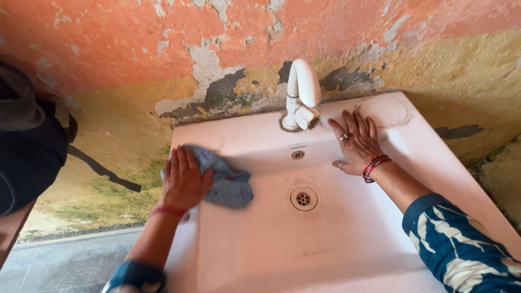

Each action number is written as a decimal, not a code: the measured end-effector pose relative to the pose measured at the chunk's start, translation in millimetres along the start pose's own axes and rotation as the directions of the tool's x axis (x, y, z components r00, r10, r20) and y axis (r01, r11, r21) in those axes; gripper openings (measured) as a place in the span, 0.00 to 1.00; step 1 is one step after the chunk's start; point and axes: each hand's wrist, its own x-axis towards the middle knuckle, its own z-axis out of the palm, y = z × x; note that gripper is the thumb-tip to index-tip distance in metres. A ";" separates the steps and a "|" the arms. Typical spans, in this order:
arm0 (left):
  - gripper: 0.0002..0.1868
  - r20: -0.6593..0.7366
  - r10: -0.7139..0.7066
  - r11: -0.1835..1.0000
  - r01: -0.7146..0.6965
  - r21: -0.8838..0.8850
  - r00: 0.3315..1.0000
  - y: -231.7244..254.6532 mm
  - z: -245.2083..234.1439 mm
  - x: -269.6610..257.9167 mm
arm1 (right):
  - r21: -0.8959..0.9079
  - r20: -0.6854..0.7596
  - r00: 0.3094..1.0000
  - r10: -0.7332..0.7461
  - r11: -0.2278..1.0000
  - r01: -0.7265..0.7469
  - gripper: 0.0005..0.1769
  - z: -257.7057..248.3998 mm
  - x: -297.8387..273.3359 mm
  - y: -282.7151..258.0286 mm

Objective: The person wipes the interior and rim of a white wall-mounted sink using a blue cloth. The person repeatedly scrubs the basin, drain area, and faucet base, moving the cloth across different sections of the sink surface.

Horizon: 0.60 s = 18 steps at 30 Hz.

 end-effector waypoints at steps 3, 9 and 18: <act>0.49 -0.016 0.074 0.997 -0.074 -0.005 0.997 1.6 -16.9 -56.7 | -0.009 -0.051 0.999 -0.017 1.000 0.017 0.67 5.6 -1.0 1.8; 0.49 -0.067 0.202 0.978 -0.206 -0.045 0.977 27.8 -65.4 -156.5 | -0.035 -0.060 0.998 -0.019 0.999 0.017 0.69 8.9 -0.8 1.3; 0.48 -0.178 0.372 0.922 -0.385 -0.046 0.911 24.9 1.4 -240.0 | -0.083 0.051 0.998 -0.025 0.996 0.029 0.72 -9.2 -1.7 -1.2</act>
